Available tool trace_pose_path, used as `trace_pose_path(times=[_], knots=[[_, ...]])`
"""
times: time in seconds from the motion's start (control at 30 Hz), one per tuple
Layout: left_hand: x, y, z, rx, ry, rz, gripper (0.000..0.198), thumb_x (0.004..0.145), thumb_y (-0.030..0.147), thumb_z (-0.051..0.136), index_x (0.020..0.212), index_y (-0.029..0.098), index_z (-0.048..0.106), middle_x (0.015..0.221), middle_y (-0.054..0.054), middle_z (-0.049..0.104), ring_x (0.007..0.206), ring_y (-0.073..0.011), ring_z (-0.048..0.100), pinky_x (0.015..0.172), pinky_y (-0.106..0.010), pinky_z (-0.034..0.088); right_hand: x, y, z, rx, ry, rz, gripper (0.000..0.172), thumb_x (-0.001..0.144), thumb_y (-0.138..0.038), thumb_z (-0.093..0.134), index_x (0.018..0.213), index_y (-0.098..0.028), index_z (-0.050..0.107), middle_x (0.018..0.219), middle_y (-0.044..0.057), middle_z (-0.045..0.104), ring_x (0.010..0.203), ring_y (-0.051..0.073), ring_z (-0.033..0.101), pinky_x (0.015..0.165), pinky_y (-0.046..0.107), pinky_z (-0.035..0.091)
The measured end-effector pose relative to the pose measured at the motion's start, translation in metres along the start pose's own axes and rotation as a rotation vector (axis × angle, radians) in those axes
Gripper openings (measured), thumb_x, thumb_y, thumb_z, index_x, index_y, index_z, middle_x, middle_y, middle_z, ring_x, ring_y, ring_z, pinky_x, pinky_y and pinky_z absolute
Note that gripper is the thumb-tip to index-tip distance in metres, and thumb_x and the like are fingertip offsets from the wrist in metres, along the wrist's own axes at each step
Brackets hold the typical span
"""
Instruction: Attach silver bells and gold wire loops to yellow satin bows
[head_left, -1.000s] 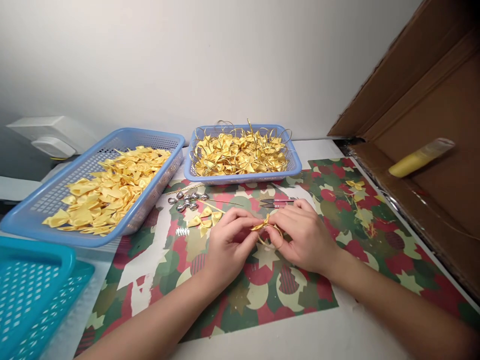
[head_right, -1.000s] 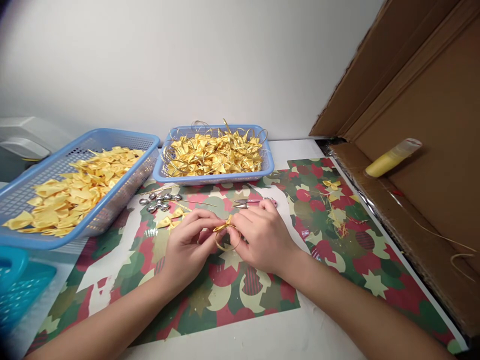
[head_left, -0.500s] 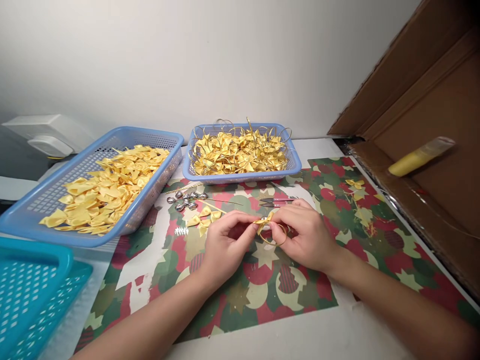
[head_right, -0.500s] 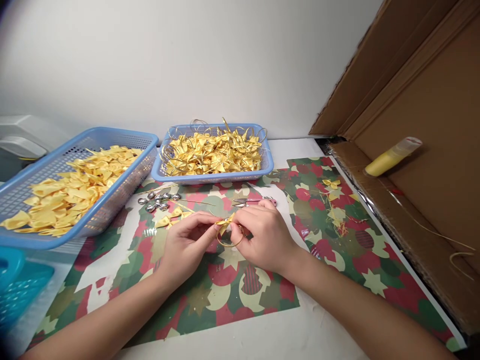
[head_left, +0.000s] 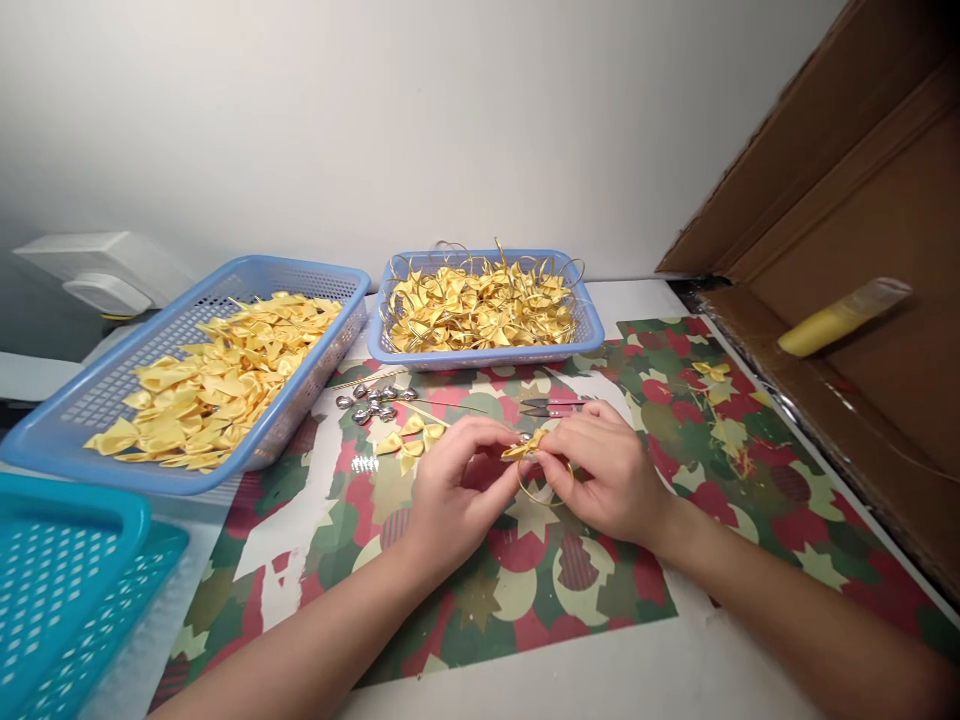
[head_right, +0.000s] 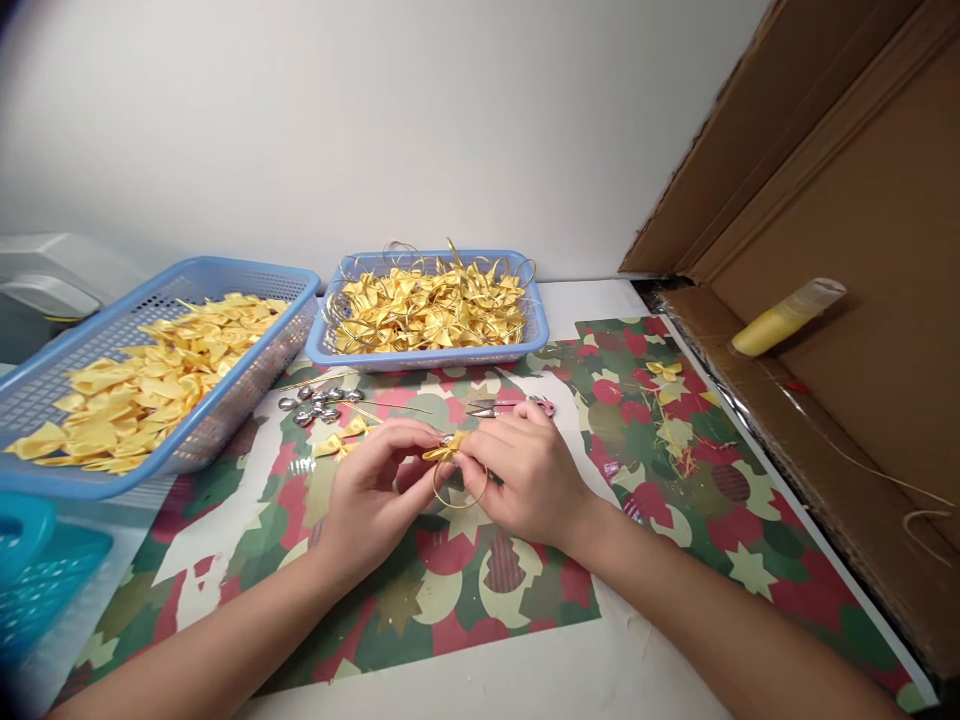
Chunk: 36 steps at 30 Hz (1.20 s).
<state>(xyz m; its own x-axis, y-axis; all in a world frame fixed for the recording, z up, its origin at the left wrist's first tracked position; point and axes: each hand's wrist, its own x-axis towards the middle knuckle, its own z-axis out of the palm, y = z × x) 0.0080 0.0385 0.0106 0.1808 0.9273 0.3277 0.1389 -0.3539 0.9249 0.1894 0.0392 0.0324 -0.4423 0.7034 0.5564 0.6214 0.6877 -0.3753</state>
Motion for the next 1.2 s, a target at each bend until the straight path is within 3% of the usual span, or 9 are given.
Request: trace_pose_path(times=[0.17, 0.3, 0.4, 0.53, 0.63, 0.73, 0.83, 1.13, 1.2], knots=[[0.000, 0.004, 0.000, 0.161, 0.044, 0.147, 0.014, 0.080, 0.011, 0.066, 0.088, 0.022, 0.067, 0.093, -0.006, 0.068, 0.088, -0.0189, 0.065, 0.072, -0.028, 0.053, -0.008, 0.003, 0.010, -0.009, 0.106, -0.061, 0.015, 0.092, -0.016, 0.050, 0.080, -0.018, 0.059, 0.064, 0.000, 0.063, 0.059, 0.012, 0.053, 0.065, 0.031, 0.031], [-0.001, 0.002, 0.000, 0.151, 0.030, 0.172, 0.019, 0.080, 0.009, 0.065, 0.093, 0.022, 0.064, 0.091, -0.004, 0.067, 0.085, -0.0164, 0.063, 0.073, -0.026, 0.052, -0.013, 0.006, 0.016, 0.075, 0.175, -0.062, 0.012, 0.092, -0.015, 0.050, 0.085, -0.019, 0.060, 0.066, 0.000, 0.064, 0.060, 0.012, 0.056, 0.065, 0.031, 0.033], [-0.004, 0.001, 0.000, -0.011, -0.063, 0.088, 0.024, 0.082, 0.013, 0.065, 0.103, 0.023, 0.061, 0.092, -0.003, 0.064, 0.078, -0.0139, 0.061, 0.070, -0.024, 0.052, -0.014, 0.009, 0.017, 0.253, 0.196, -0.020, 0.011, 0.093, -0.016, 0.051, 0.086, -0.020, 0.059, 0.066, -0.001, 0.062, 0.058, 0.012, 0.054, 0.065, 0.029, 0.037], [-0.007, 0.000, -0.001, -0.334, -0.249, 0.004, 0.036, 0.087, 0.027, 0.062, 0.122, 0.025, 0.054, 0.097, -0.005, 0.062, 0.085, -0.0164, 0.061, 0.074, -0.026, 0.052, -0.013, 0.013, 0.018, 0.413, 0.156, 0.006, 0.010, 0.093, -0.016, 0.053, 0.087, -0.021, 0.059, 0.068, -0.002, 0.062, 0.062, 0.011, 0.055, 0.067, 0.027, 0.041], [-0.005, 0.001, -0.001, -0.466, -0.261, -0.156, 0.027, 0.092, 0.033, 0.057, 0.117, 0.024, 0.055, 0.088, -0.003, 0.063, 0.076, -0.0141, 0.061, 0.066, -0.023, 0.050, -0.013, 0.013, 0.019, 0.428, 0.141, -0.010, 0.010, 0.093, -0.016, 0.053, 0.087, -0.021, 0.058, 0.068, -0.002, 0.062, 0.063, 0.010, 0.055, 0.068, 0.027, 0.041], [0.000, 0.002, 0.000, -0.499, -0.245, -0.327, 0.023, 0.089, 0.035, 0.063, 0.107, 0.021, 0.058, 0.076, 0.000, 0.062, 0.066, -0.0116, 0.058, 0.061, -0.021, 0.046, -0.012, 0.012, 0.020, 0.434, 0.136, 0.002, 0.012, 0.092, -0.014, 0.053, 0.083, -0.020, 0.057, 0.068, -0.003, 0.063, 0.062, 0.010, 0.055, 0.067, 0.027, 0.041], [0.003, 0.000, 0.001, -0.518, -0.258, -0.413, 0.027, 0.089, 0.040, 0.062, 0.108, 0.021, 0.058, 0.070, 0.002, 0.059, 0.062, -0.0107, 0.056, 0.058, -0.021, 0.044, -0.012, 0.010, 0.019, 0.428, 0.130, 0.020, 0.013, 0.091, -0.014, 0.052, 0.080, -0.020, 0.057, 0.067, -0.002, 0.063, 0.061, 0.011, 0.054, 0.066, 0.028, 0.041], [0.001, -0.003, 0.004, -0.403, -0.329, -0.491, 0.032, 0.095, 0.046, 0.048, 0.113, 0.021, 0.053, 0.066, 0.004, 0.055, 0.057, -0.0106, 0.052, 0.056, -0.022, 0.044, -0.016, 0.010, 0.022, 0.334, 0.154, 0.078, 0.017, 0.090, -0.017, 0.052, 0.073, -0.020, 0.055, 0.057, -0.003, 0.055, 0.054, 0.011, 0.047, 0.061, 0.028, 0.041], [-0.001, -0.003, 0.005, -0.338, -0.295, -0.461, 0.028, 0.096, 0.043, 0.045, 0.112, 0.021, 0.054, 0.068, 0.003, 0.054, 0.059, -0.0107, 0.052, 0.057, -0.022, 0.043, -0.016, 0.011, 0.023, 0.299, 0.179, 0.107, 0.017, 0.089, -0.017, 0.053, 0.072, -0.020, 0.055, 0.056, -0.003, 0.055, 0.054, 0.011, 0.046, 0.061, 0.027, 0.040]])
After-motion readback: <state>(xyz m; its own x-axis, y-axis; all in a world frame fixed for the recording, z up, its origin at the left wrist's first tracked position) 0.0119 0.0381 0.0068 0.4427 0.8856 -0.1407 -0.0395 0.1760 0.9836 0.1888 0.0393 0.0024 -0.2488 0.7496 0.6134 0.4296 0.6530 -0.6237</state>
